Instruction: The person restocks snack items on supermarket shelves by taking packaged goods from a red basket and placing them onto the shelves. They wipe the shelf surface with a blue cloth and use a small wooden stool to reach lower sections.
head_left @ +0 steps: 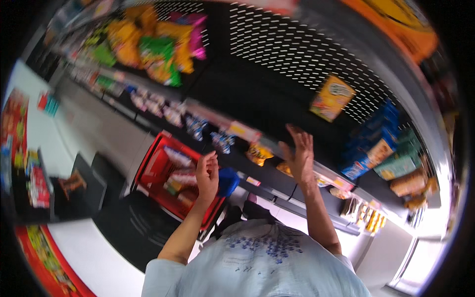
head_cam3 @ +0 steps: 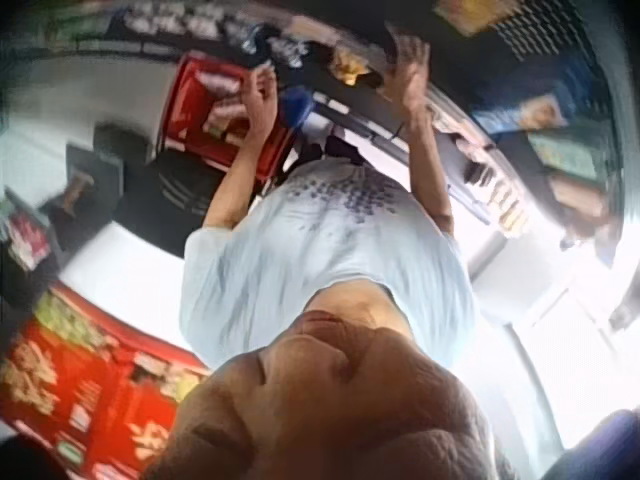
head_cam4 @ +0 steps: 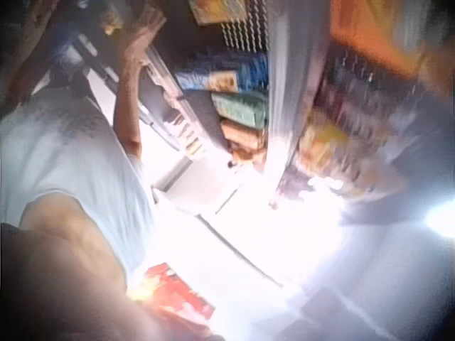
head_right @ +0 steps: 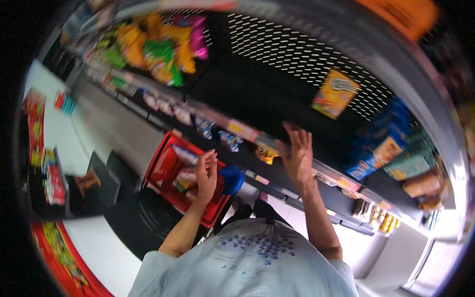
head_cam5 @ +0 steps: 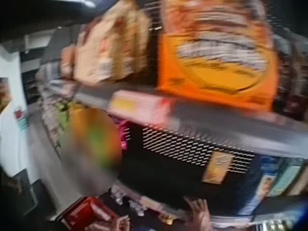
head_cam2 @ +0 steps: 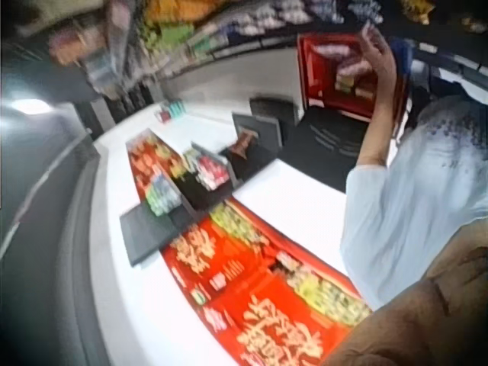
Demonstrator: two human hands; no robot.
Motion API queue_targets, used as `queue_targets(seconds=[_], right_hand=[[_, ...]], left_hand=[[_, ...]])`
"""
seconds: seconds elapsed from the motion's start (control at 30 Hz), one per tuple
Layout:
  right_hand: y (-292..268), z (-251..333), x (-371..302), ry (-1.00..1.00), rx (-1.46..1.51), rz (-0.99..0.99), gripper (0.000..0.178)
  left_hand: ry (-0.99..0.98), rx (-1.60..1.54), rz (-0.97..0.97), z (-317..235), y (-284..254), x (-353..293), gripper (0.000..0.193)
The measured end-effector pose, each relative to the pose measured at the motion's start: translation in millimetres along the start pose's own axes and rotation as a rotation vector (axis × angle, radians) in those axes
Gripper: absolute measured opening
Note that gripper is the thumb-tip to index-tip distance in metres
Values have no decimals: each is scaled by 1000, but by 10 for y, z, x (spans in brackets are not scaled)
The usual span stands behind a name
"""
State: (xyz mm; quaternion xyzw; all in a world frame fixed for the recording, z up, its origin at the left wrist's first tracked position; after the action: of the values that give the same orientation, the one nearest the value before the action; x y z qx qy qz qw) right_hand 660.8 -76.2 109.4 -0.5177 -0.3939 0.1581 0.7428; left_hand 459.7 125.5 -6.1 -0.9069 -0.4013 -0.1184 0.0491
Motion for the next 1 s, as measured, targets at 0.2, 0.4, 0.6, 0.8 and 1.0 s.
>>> queue_targets(seconds=[0.2, 0.4, 0.6, 0.8, 1.0], right_hand=[[200, 63, 10, -64, -254, 124, 55], [211, 166, 151, -81, -271, 181, 51], [213, 203, 85, -30, -337, 198, 50], [254, 211, 77, 29, -281, 281, 53], [163, 198, 96, 50, -351, 288, 53]], left_hand=[[-235, 354, -299, 1347, -1567, -1101, 23], [-259, 519, -403, 2630, -2559, -1619, 33], [-593, 1034, 29, 2070, -2250, -870, 82], [-416, 1249, 154, 2461, -2283, -756, 93], [-473, 1149, 145, 2671, -2208, -677, 84]])
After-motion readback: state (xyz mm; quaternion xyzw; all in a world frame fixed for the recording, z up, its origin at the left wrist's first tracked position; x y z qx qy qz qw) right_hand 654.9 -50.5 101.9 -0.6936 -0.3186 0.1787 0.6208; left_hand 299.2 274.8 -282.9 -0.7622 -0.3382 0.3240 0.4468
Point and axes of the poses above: each hand's wrist, its own x-axis towards the middle knuckle, its own y-axis out of the palm, z = x × y, the point moved 2 cm from there along x, towards the middle knuckle, and after that the axes turned 14 degrees about -x, right-handed, at the moved point
